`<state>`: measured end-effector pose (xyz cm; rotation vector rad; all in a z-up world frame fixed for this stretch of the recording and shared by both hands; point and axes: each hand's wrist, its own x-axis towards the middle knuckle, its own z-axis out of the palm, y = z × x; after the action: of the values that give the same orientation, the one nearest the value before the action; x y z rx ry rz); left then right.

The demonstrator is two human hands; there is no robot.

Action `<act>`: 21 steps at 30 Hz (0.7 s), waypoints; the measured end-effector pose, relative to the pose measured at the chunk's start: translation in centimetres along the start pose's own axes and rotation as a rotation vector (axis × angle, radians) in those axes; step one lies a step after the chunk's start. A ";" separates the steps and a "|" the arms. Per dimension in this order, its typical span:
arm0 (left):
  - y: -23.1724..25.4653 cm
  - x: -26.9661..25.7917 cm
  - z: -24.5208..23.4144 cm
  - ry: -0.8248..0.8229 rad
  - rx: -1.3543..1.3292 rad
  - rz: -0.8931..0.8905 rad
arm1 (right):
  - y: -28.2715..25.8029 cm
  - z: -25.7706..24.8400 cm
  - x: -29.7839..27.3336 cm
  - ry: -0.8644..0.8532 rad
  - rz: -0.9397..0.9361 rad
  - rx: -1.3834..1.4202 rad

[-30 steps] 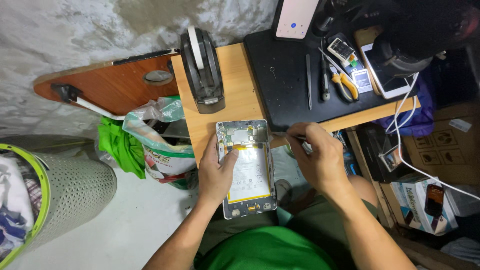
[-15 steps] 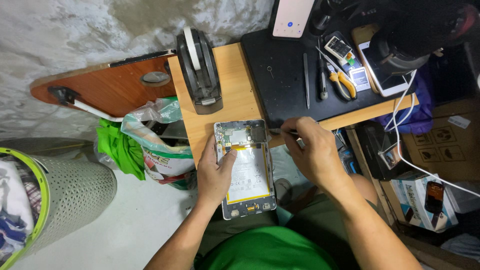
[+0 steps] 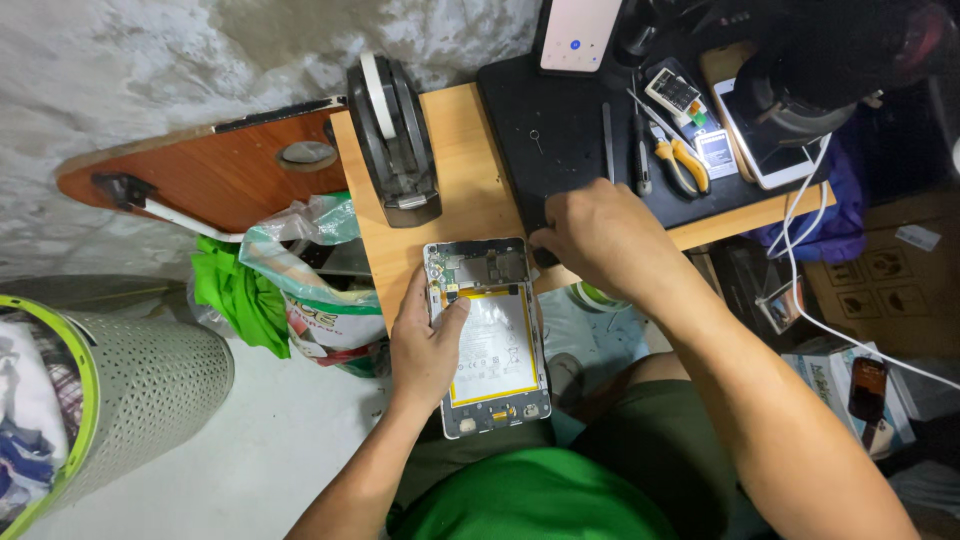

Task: The person uses a metal spudger to carefully pry and disconnect ribbon cables and components from the internal logic board of a disassembled smartphone. The person works on the top edge of the device, manipulating small connectors and flex cables while holding the phone steady with the other hand.

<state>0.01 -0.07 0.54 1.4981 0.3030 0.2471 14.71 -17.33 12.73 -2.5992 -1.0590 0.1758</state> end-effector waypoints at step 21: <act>-0.2 0.1 0.1 0.007 -0.066 -0.048 | -0.2 0.2 -1.1 -0.035 0.084 -0.169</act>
<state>0.12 -0.17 0.39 1.4230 0.3328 0.2218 13.80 -17.93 12.60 -2.8041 -1.0175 0.1588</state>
